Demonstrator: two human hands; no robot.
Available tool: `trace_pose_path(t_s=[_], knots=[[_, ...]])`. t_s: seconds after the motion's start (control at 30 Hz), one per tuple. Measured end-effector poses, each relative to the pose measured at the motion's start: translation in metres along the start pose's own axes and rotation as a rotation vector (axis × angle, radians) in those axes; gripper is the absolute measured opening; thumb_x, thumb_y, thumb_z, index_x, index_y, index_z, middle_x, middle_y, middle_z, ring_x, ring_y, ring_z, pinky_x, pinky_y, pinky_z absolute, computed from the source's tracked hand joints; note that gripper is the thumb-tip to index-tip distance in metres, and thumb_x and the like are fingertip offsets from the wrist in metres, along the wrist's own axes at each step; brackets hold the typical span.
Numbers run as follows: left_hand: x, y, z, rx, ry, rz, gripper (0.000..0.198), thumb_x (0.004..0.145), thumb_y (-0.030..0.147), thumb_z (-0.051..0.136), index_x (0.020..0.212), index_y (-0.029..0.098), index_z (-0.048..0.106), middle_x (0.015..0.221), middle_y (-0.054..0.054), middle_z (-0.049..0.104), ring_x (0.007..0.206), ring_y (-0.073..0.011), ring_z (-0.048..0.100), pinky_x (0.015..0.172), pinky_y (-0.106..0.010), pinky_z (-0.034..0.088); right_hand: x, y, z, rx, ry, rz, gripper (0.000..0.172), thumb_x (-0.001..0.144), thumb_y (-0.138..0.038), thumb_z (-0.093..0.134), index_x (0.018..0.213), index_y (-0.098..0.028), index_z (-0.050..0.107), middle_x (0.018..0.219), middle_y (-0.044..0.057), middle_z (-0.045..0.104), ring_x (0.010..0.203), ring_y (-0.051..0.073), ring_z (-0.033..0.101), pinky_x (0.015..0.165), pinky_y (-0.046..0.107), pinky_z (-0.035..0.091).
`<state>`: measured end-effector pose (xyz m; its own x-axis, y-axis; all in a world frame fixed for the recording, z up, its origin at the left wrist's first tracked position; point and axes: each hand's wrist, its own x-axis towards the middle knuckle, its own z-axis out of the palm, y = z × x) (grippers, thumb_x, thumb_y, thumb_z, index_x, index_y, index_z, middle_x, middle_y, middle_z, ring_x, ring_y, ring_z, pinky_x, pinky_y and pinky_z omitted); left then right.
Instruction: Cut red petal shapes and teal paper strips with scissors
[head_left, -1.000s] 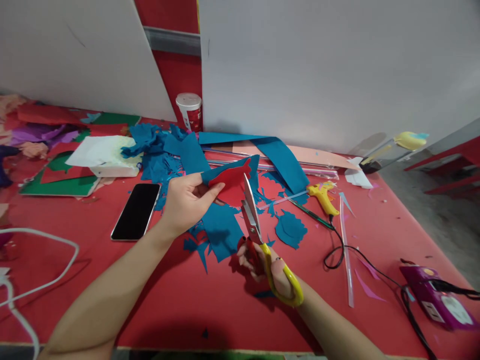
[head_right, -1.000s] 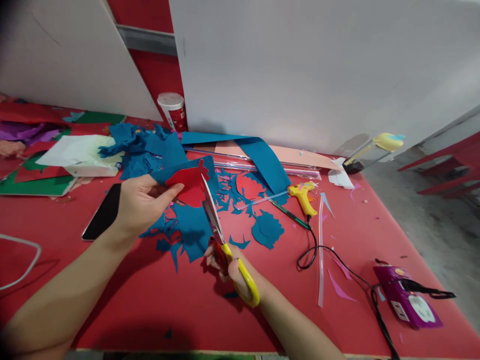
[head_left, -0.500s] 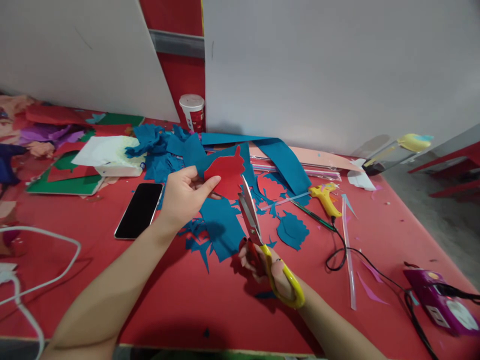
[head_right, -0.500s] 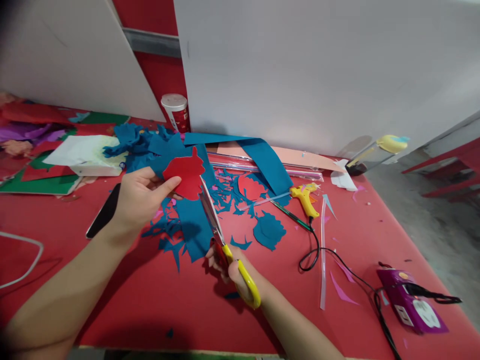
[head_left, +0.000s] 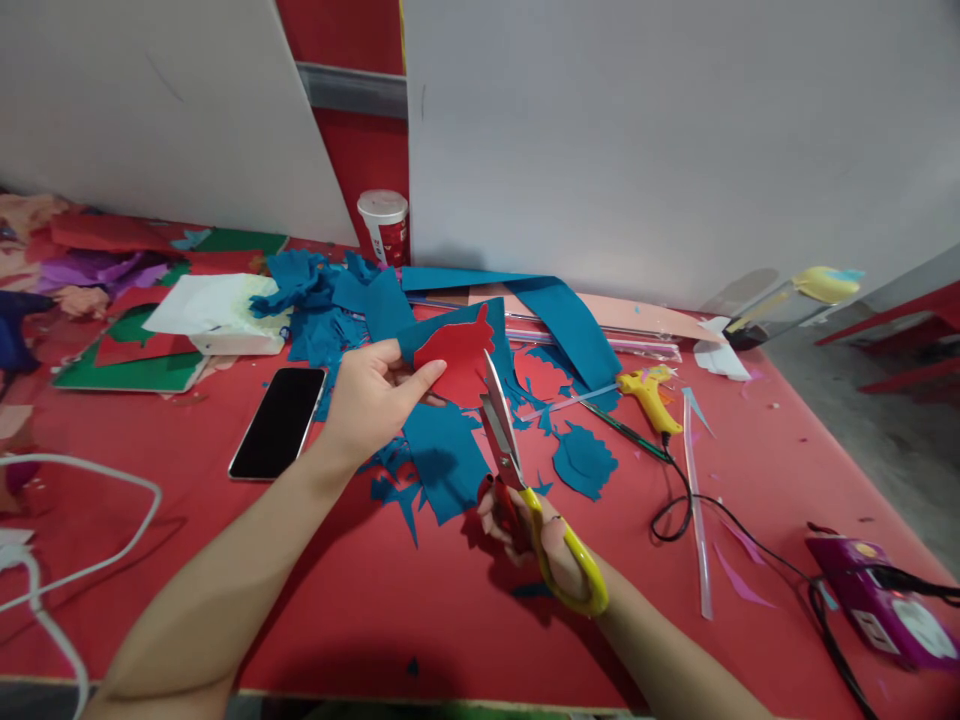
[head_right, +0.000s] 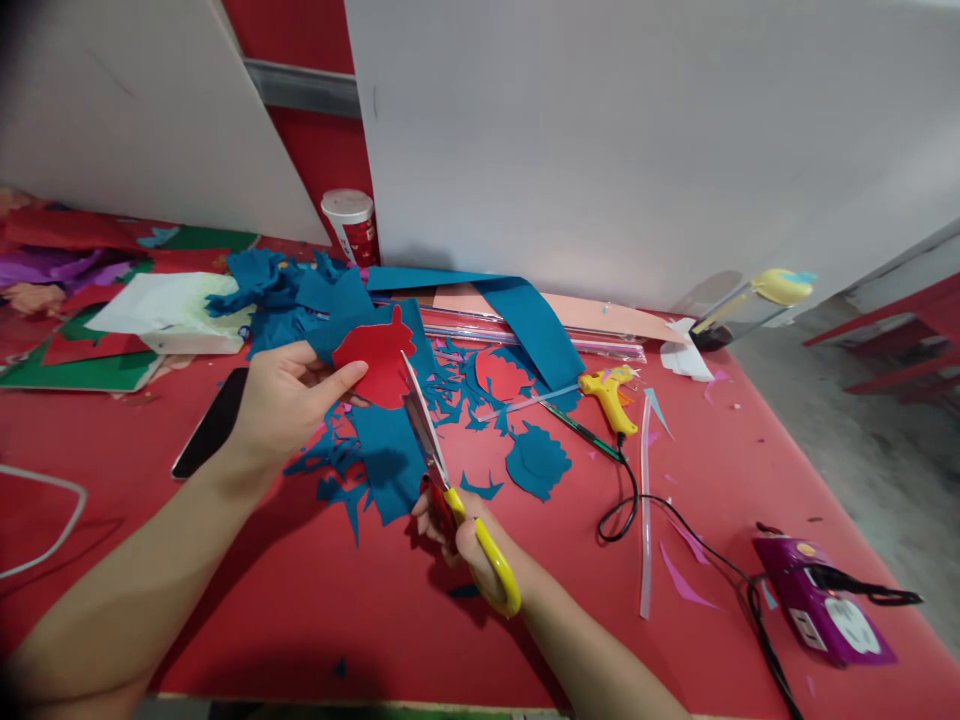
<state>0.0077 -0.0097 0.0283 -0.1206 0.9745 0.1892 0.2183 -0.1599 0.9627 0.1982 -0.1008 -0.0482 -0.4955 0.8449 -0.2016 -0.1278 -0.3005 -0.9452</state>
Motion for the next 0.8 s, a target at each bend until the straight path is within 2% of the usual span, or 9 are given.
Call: trace_pose_path(t_s=[0.33,0.57,0.8], knots=[[-0.0035,0.0073,-0.0013,0.085,-0.013,0.024,0.018,0.063,0.031,0.065,0.064,0.014,0.058,0.050,0.002,0.061,0.046,-0.0154,0.061,0.042,-0.022,0.047,-0.0007,0.0003,0.0008,0.006,0.018,0.011,0.078,0.054,-0.084,0.028,0.088,-0.018,0.053,0.062,-0.001,0.037,0.050,0.009,0.029,0.040,0.019,0.022],[-0.0049,0.0050,0.0011,0.032,-0.079,0.018,0.015,0.065,0.029,0.064,0.066,0.015,0.059,0.055,0.001,0.064,0.045,-0.0149,0.061,0.042,-0.022,0.049,-0.0012,0.0021,0.0005,0.027,0.021,0.011,0.078,0.054,-0.084,0.030,0.088,-0.017,0.052,0.064,0.000,0.040,0.051,0.009,0.030,0.041,0.019,0.022],[-0.0039,0.0014,0.0007,0.031,-0.084,0.034,0.017,0.065,0.030,0.064,0.066,0.014,0.059,0.053,0.001,0.063,0.044,-0.0152,0.061,0.042,-0.022,0.049,-0.0001,0.0050,-0.0016,0.027,-0.032,-0.030,0.076,0.058,-0.082,0.027,0.089,-0.016,0.051,0.060,-0.002,0.040,0.047,0.008,0.029,0.038,0.018,0.020]])
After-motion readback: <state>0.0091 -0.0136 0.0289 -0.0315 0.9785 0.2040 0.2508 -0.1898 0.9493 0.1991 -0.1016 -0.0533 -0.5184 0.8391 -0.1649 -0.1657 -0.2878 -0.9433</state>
